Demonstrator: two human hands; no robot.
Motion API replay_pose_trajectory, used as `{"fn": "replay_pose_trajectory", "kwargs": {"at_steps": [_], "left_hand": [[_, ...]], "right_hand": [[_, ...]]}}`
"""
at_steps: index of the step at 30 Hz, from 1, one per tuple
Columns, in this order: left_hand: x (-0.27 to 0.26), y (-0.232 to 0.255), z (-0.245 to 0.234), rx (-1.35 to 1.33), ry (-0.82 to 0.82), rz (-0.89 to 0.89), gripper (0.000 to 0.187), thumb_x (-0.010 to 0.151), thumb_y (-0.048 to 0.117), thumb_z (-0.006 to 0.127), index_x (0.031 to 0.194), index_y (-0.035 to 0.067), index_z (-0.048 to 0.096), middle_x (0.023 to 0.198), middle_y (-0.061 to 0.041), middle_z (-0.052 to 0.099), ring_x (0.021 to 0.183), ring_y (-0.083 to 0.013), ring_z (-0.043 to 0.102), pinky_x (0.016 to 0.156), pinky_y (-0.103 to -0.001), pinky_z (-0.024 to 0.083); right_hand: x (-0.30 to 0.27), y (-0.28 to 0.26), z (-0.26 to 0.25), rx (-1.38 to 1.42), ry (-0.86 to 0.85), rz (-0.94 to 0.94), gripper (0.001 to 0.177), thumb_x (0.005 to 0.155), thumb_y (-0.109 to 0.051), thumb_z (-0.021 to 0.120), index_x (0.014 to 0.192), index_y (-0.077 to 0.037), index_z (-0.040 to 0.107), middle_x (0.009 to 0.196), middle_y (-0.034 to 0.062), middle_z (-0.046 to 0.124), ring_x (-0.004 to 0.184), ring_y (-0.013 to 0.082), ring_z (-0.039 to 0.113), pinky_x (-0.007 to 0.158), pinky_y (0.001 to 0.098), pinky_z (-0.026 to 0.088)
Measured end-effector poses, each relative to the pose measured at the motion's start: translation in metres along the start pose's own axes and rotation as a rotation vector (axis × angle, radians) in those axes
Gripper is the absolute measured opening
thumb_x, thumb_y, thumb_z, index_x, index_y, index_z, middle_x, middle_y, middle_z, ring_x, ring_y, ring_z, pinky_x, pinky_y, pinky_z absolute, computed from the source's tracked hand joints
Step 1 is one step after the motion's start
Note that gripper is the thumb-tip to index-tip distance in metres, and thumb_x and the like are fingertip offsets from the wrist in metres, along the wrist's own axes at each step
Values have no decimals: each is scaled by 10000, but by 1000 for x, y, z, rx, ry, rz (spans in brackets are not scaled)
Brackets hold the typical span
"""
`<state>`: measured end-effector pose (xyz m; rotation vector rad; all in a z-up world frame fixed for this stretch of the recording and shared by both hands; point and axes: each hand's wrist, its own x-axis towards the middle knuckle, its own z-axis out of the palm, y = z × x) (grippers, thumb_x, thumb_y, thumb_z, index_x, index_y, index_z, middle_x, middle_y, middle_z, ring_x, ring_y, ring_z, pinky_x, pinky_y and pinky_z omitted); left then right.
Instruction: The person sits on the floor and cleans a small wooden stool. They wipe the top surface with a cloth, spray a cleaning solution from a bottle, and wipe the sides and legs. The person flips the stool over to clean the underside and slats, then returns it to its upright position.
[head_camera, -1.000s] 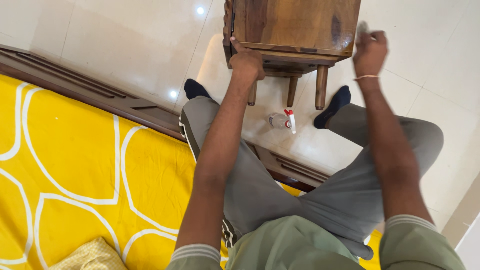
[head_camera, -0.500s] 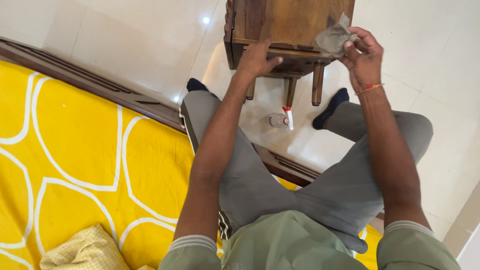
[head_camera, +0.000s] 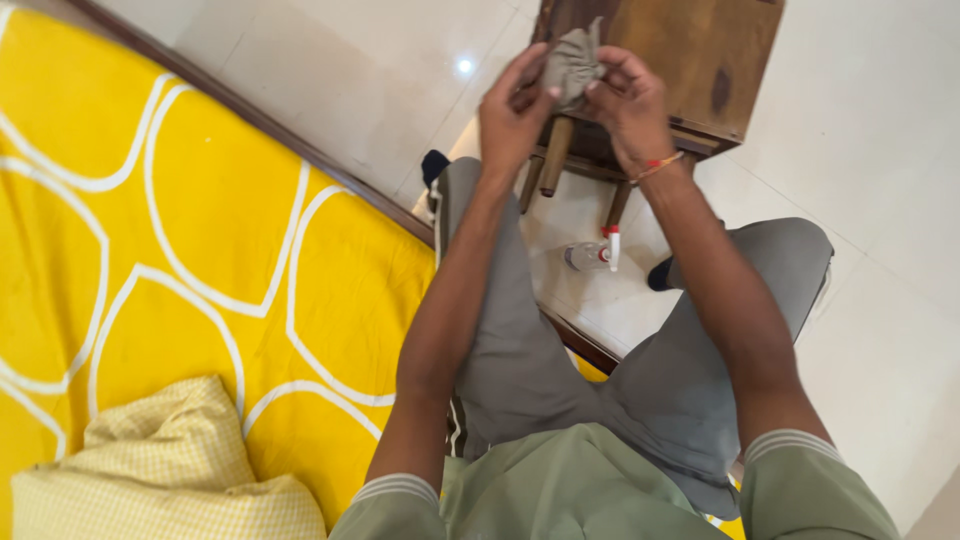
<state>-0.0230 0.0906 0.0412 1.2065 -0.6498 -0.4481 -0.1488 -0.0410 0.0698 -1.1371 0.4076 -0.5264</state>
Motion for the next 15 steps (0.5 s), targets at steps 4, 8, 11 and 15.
{"fn": "replay_pose_trajectory", "kwargs": {"at_steps": [4,8,11,15], "left_hand": [[-30,40,-78,-24,222,-18,494,950,-76,672,1427,7,575,1321,-173,691,1018,-167,720,881,-291,619],[-73,83,-149,12,386,-7,414,990,-60,638,1399,-27,586,1317,-178,688,1082,-179,721,919,-280,589],[-102,97,-195,76,515,-48,388,993,-29,628,1378,-39,586,1295,-183,691,1075,-193,734,915,-290,601],[-131,85,-247,182,661,-78,397,969,-7,632,1363,-46,591,1284,-187,697,1083,-211,739,911,-308,615]], "right_hand": [[11,23,82,-139,-189,-45,337,995,82,627,1319,-1,586,1156,85,695,1032,151,706,914,310,639],[7,42,166,-246,-416,58,357,980,96,605,1327,15,583,1192,95,693,1034,166,728,916,318,648],[12,64,217,-306,-572,178,436,929,113,566,1356,25,584,1190,105,701,1023,175,735,893,314,657],[22,106,257,-409,-716,318,518,883,115,544,1394,26,560,1202,115,707,1028,189,745,862,302,647]]}}
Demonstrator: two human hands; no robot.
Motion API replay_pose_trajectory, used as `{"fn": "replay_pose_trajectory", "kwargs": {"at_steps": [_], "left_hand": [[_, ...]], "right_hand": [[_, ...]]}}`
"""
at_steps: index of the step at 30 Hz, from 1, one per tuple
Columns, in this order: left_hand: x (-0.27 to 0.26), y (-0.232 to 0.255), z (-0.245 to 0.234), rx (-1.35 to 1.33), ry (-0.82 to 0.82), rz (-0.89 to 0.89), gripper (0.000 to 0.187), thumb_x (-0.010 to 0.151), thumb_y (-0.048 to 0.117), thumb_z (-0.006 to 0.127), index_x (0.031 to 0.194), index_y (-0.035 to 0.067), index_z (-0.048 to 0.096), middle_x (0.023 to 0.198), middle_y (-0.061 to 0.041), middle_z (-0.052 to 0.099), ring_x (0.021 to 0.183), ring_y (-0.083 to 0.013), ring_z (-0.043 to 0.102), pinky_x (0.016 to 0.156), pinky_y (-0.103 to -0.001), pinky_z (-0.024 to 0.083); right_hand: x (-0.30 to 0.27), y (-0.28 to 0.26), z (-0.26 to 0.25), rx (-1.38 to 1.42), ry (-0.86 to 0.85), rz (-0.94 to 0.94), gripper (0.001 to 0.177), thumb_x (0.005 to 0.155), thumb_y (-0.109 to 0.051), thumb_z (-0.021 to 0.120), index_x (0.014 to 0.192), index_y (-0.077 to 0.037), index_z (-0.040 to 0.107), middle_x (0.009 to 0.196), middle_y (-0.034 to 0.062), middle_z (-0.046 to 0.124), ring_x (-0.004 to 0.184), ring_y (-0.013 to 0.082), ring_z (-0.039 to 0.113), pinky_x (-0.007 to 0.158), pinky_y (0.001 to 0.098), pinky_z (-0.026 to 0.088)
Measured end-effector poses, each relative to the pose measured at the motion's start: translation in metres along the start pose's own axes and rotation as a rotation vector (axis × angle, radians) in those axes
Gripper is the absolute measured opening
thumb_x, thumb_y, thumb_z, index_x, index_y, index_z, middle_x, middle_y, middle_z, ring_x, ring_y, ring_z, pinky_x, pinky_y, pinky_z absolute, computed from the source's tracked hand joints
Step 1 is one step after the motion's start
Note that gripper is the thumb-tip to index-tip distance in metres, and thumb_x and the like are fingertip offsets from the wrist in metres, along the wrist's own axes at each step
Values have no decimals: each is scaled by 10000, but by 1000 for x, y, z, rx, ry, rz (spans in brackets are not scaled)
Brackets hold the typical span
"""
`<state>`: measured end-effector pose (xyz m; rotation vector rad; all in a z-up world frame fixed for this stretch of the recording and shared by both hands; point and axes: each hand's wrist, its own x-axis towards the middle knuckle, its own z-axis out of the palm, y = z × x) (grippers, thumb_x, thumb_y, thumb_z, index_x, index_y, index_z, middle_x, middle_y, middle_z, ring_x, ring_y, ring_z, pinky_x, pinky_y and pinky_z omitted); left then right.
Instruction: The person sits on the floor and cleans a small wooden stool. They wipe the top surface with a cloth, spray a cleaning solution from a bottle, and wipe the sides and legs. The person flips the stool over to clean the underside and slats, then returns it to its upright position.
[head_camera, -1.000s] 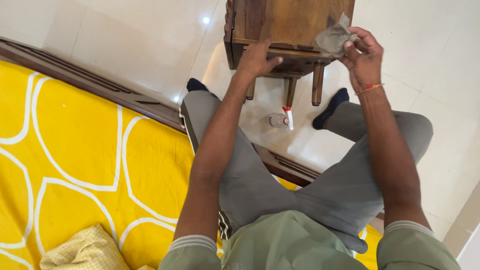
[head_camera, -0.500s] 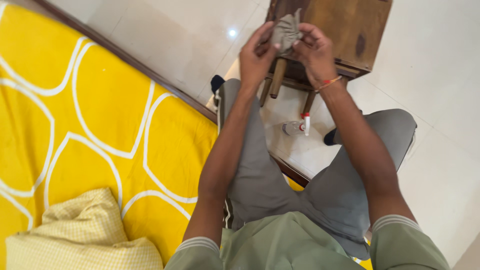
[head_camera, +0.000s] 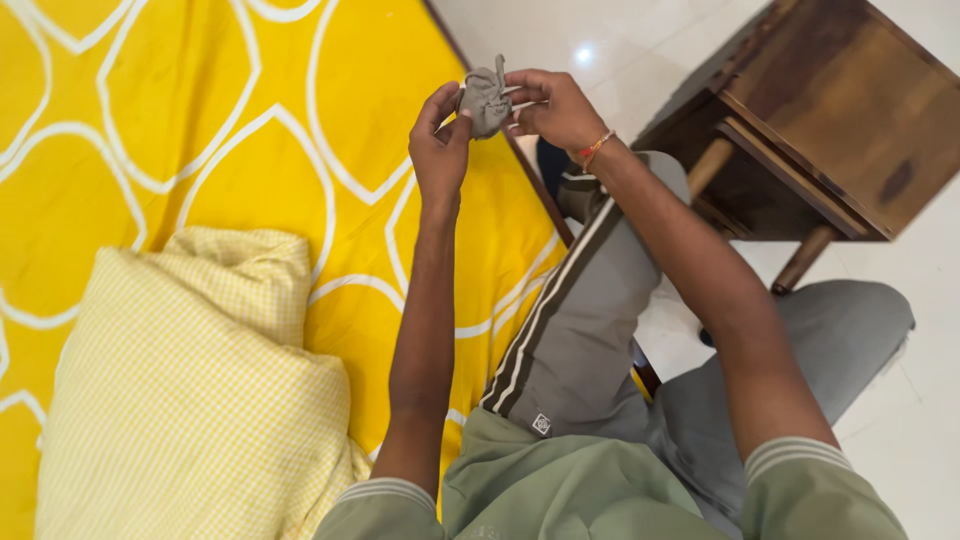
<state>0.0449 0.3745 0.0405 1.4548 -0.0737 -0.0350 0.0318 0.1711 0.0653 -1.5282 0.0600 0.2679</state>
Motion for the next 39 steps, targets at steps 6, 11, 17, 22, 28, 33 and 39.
{"fn": "replay_pose_trajectory", "kwargs": {"at_steps": [6,11,17,22,28,33,39], "left_hand": [[0,-31,-40,240,155,17,415,918,31,683,1326,-23,625,1276,-183,703,1077,-220,749,903,-305,615],[-16,-17,-40,477,204,23,440,860,67,725,1289,27,633,1253,-184,686,1114,-304,714,939,-369,578],[-37,26,-3,680,233,356,395,884,34,746,1269,54,660,1345,-233,583,1289,-408,559,1078,-448,487],[-60,60,92,293,6,359,342,928,13,686,1256,110,684,1417,-174,607,1307,-338,626,993,-382,590],[-78,25,232,330,-393,343,331,896,138,731,1221,85,691,1249,-166,684,1185,-340,669,986,-423,582],[-60,-83,319,806,-736,22,475,842,375,767,1196,60,727,1098,-201,746,1089,-377,703,968,-454,558],[-47,-188,341,1038,-940,-175,709,743,577,811,1104,-24,706,1116,-253,713,1074,-373,697,933,-429,555]], "right_hand": [[39,52,33,-1,-112,97,568,903,88,560,1464,12,514,1317,166,646,1118,215,707,908,309,640],[35,70,28,-64,-111,19,627,888,88,618,1491,22,460,1395,186,626,1214,205,670,936,309,622],[-3,42,-28,-28,123,-162,509,918,159,574,1405,11,589,1342,168,675,1106,233,753,834,318,658],[-96,7,-131,-209,549,-450,455,940,205,417,1314,20,599,1226,137,713,1049,242,793,813,300,676],[-239,102,-269,-694,1075,-308,263,1009,89,625,1254,0,659,1114,155,755,974,266,789,826,323,668],[-332,198,-296,-944,1265,430,675,818,-242,901,1357,-11,567,1184,323,645,1074,457,645,918,488,545],[-359,230,-283,-641,1203,487,1038,818,-222,910,1533,-87,169,1089,333,669,928,443,668,795,478,568]]}}
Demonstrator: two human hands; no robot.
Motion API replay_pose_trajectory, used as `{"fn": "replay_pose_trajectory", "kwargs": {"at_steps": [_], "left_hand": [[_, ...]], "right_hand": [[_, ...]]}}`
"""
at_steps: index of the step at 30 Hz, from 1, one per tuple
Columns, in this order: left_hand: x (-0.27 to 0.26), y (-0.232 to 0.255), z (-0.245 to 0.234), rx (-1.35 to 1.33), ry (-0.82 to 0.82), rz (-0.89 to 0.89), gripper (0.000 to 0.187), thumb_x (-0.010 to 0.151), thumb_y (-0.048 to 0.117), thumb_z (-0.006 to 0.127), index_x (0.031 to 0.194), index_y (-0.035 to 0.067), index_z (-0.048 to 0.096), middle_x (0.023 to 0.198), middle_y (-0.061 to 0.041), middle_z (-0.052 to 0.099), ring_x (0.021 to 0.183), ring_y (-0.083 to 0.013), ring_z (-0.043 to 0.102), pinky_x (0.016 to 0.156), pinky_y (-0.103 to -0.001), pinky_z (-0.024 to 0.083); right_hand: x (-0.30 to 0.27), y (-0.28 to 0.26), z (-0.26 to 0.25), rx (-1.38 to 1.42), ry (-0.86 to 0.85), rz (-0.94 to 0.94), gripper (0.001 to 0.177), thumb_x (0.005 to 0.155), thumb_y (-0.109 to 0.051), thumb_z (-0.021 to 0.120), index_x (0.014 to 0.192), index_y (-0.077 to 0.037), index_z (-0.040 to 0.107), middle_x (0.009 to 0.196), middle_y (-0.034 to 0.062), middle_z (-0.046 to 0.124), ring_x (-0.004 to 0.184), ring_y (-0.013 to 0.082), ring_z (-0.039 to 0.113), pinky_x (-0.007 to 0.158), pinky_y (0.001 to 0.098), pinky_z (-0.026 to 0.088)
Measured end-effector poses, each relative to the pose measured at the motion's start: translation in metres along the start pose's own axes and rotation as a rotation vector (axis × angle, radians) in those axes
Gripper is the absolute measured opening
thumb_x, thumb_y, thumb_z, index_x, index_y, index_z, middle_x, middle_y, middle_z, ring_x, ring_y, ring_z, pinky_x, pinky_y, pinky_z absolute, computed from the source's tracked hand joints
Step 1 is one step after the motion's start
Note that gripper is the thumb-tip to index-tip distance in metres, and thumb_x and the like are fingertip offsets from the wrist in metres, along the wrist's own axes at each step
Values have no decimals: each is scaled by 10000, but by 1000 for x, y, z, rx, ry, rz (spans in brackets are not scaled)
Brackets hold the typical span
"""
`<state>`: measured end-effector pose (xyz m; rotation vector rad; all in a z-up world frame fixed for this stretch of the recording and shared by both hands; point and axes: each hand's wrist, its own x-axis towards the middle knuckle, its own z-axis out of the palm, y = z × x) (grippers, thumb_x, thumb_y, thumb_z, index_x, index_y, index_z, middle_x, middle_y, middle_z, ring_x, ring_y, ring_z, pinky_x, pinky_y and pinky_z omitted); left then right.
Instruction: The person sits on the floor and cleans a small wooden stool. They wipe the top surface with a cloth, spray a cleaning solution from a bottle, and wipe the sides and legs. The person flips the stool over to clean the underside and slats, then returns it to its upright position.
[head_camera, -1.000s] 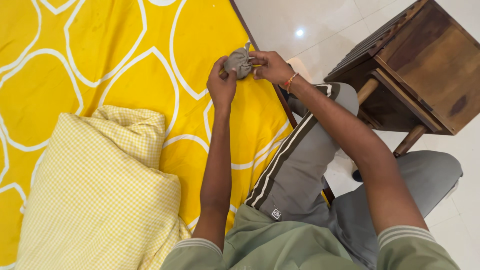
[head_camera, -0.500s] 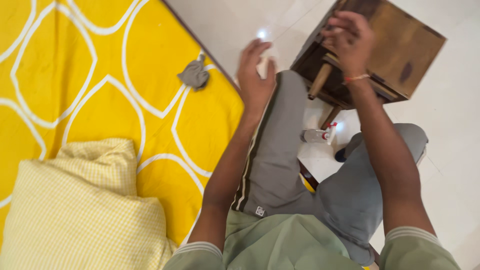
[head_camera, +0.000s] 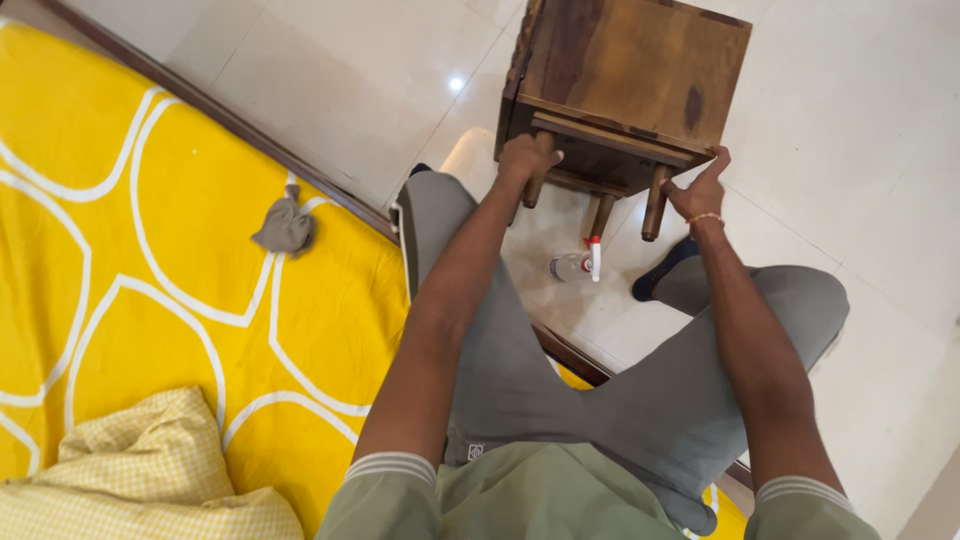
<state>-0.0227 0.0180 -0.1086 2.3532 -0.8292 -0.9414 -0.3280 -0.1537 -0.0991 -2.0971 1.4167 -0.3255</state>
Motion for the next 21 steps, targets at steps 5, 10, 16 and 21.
{"fn": "replay_pose_trajectory", "kwargs": {"at_steps": [5,10,16,21], "left_hand": [[-9,-23,31,-750,-205,-248,403,807,304,837,975,-40,714,924,-201,735,793,-355,769,626,-479,610],[-1,-31,33,-1107,-487,-331,297,900,217,784,1010,-20,645,752,-76,696,590,-178,666,522,-349,598],[0,-26,46,-953,-295,-389,237,877,128,760,936,52,544,576,7,502,421,-91,449,359,-281,385],[-9,-16,43,-952,-209,-389,217,849,68,730,918,50,525,566,-13,499,395,-105,446,330,-297,364]], "right_hand": [[-19,0,13,258,-36,-98,1057,951,-40,765,1630,-218,-25,988,185,760,762,243,755,650,349,649],[-44,-54,13,581,-104,248,1148,914,16,656,1588,-324,-210,903,158,720,581,224,710,509,360,635],[-53,-83,13,485,6,301,1158,942,39,654,1603,-364,-207,816,149,703,493,204,627,422,360,535],[-53,-85,10,488,0,304,1158,943,45,655,1607,-360,-204,780,125,686,477,179,598,403,354,505]]}}
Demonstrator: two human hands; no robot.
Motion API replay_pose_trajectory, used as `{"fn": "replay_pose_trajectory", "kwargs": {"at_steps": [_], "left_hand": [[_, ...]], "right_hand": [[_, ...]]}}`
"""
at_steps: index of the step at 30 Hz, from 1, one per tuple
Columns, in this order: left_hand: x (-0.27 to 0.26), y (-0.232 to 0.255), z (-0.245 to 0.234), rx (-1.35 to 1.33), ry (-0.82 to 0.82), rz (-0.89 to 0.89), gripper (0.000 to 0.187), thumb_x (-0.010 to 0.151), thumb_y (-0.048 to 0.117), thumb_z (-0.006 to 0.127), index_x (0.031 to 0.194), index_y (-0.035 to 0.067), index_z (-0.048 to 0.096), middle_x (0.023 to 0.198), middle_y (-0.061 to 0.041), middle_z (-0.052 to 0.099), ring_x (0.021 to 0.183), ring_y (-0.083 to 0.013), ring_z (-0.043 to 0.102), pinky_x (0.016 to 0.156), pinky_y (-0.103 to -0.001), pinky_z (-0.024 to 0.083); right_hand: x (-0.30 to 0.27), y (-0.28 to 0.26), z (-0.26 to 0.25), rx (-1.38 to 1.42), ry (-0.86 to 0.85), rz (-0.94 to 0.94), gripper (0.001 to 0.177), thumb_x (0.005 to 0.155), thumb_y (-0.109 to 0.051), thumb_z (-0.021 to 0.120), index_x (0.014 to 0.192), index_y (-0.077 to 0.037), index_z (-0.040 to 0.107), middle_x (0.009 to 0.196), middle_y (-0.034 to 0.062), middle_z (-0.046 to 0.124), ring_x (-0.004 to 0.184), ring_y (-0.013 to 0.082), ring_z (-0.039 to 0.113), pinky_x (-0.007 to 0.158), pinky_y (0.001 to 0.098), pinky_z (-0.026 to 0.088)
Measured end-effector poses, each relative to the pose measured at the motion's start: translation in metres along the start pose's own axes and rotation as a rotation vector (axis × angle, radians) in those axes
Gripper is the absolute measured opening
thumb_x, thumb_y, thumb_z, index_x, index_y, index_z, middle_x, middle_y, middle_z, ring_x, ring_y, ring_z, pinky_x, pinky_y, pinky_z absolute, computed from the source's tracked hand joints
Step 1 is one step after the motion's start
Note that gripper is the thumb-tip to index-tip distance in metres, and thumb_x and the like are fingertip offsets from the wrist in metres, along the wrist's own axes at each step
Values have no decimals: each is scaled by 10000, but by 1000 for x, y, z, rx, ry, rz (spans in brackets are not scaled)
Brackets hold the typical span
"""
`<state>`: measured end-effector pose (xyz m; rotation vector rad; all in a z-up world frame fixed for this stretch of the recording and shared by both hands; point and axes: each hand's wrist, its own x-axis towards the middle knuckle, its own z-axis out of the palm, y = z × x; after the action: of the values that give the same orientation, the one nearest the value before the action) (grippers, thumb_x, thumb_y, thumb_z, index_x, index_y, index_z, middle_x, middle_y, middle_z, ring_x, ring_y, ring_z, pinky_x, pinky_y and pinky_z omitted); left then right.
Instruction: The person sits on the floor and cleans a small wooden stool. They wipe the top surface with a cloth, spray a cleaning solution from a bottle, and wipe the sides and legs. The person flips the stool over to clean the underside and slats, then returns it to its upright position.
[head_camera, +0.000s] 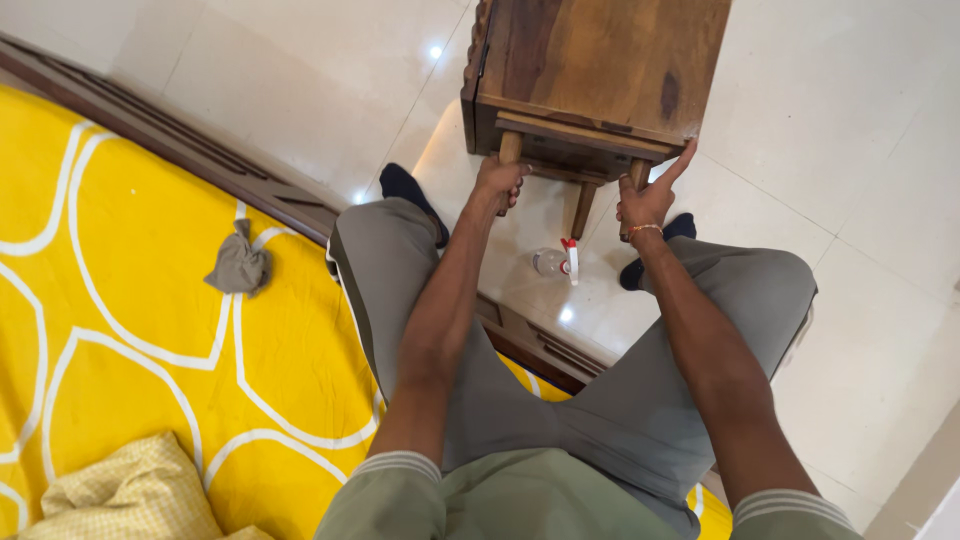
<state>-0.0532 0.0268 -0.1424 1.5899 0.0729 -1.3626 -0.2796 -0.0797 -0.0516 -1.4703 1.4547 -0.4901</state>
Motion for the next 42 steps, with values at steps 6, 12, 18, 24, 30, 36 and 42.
{"fn": "replay_pose_trajectory", "kwargs": {"at_steps": [6,12,18,24,30,36,42], "left_hand": [[-16,16,7,27,53,70,150,805,20,701,781,30,553,550,-19,517,389,-107,450,318,-299,358],[-45,41,8,100,112,120,160,804,41,686,705,31,561,531,-34,526,369,-121,463,307,-306,346],[-90,71,18,322,236,226,212,832,148,718,837,-21,589,544,-62,587,362,-144,529,307,-332,388],[-104,79,32,434,276,231,294,842,200,716,936,-43,581,573,-109,624,391,-203,589,323,-372,429],[-90,47,57,379,284,364,376,846,221,718,985,-82,545,679,-176,692,456,-240,684,429,-368,549],[-103,50,73,395,281,298,408,871,246,706,1035,-67,502,724,-202,693,478,-265,674,427,-394,534],[-111,54,88,356,238,289,428,902,242,678,1087,-64,443,759,-197,687,459,-253,668,374,-379,535]], "right_hand": [[2,-11,-4,48,8,17,1140,941,49,659,1627,-352,-160,768,112,682,471,165,586,399,347,492],[5,-8,-2,113,-26,6,1144,953,33,658,1625,-354,-183,768,85,680,491,144,583,416,332,492],[12,4,7,183,-67,40,1147,961,13,647,1606,-342,-232,782,73,669,509,135,580,433,324,501],[26,13,8,208,-112,45,1147,984,-38,665,1602,-332,-254,772,65,657,504,129,568,425,319,494],[45,21,-13,178,-172,-5,1118,1014,-69,668,1623,-325,-234,790,71,659,517,124,571,427,309,490],[49,18,-25,161,-212,19,1101,1032,-94,653,1629,-314,-246,801,71,658,528,116,573,435,298,488],[57,26,-32,157,-210,17,1098,1042,-106,652,1626,-305,-257,805,73,658,524,119,565,434,299,478]]}}
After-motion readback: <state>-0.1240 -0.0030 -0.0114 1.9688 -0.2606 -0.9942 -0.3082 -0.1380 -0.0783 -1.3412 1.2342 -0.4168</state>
